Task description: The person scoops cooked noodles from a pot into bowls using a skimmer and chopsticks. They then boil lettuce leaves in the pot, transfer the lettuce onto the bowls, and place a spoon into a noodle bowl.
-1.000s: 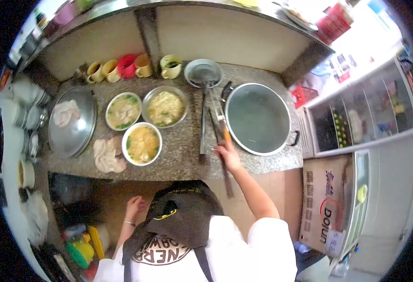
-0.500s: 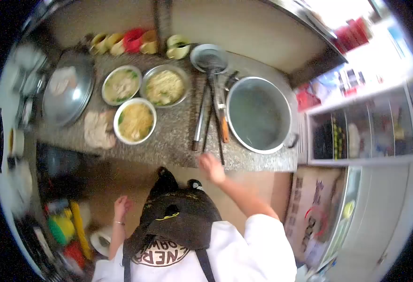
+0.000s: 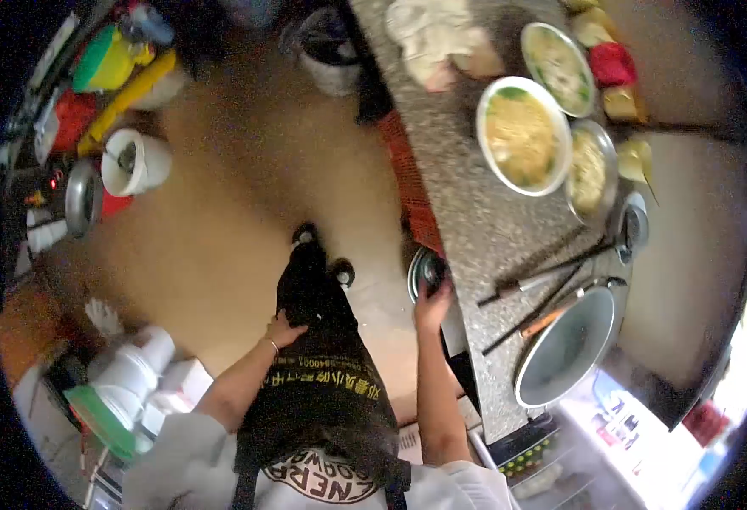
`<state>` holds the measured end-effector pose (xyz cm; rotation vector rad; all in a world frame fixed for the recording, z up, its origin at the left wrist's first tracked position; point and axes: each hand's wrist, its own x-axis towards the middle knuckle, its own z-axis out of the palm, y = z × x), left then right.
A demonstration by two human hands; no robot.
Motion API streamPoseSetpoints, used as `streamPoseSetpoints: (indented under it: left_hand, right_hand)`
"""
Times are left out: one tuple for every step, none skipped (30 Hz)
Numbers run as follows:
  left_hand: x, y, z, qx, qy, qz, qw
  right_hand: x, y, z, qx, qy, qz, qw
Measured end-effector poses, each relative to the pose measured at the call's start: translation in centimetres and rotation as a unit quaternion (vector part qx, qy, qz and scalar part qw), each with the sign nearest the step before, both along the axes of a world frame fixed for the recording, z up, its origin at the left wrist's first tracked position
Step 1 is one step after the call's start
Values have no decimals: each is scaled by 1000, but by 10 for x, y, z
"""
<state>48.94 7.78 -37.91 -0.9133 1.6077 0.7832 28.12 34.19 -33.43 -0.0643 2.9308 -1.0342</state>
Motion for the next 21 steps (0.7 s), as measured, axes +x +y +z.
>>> streamPoseSetpoints:
  left_hand:
    - [13,3,-4,-14,-7,-7,1000]
    - [27,6,-8,-30,-11,-19,999]
    - [36,-3,-11,-31,-14,7,999]
    - [55,-12,-32,-19,-25,28,999]
    - [84,-9,-62,-53,54,-7,997]
    - [84,-13,-71,-45,53,-8,998]
    - [84,-19,-78,-62,122,55,989]
    - [84,-25,-84,-79,190,117,971]
    - [60,-25,-82,-104,220,182,953]
    - [44,-22,-96,-66,276,234,930]
    - [24,-18,-111,-28,331,285,899]
    - [-28,-18,-89,8,338,335,879]
    - [-65,-15,-96,101,334,375,859]
    - [-102,-5,-100,123,386,392,826]
    - [-140,0,-99,82,489,266,827]
    - [-184,4,-81,211,376,410,804]
    - [-221,11,-70,238,401,432,772]
    - [-252,19,-66,263,426,453,738]
    - [-279,29,-69,230,451,418,754]
    - [-299,35,-72,195,474,382,769]
    - [-311,39,-73,195,473,385,768]
  right_hand:
    - [-22,-17,15,17,-63,-46,997]
    - [-44,-32,19,32,-122,-96,987]
    - [-73,-20,-21,152,-5,37,988]
    - [-89,-17,-54,201,-13,64,977]
    - [-105,-14,-85,248,-19,91,964]
    - [-108,-20,-92,231,-78,50,969]
    - [-110,-27,-99,216,-135,7,967]
    - [-110,-30,-99,223,-112,-3,968]
    - [-110,-36,-96,230,-87,-12,969]
    - [-108,-42,-92,234,-88,-14,968]
    - [-102,-48,-86,211,-96,-13,973]
    - [-96,-53,-82,188,-105,-12,977]
    - [-89,-57,-79,191,-105,-15,976]
    - [-83,-62,-78,196,-51,10,979]
    - [-79,-68,-78,200,3,36,979]
    - [-77,-74,-79,201,5,36,979]
    - [-75,-79,-80,158,34,43,986]
    - [-73,-84,-80,116,62,51,990]
    - [-70,-89,-76,114,13,27,993]
    - [-66,-79,-91,139,32,29,989]
    - [-65,-83,-90,137,36,39,989]
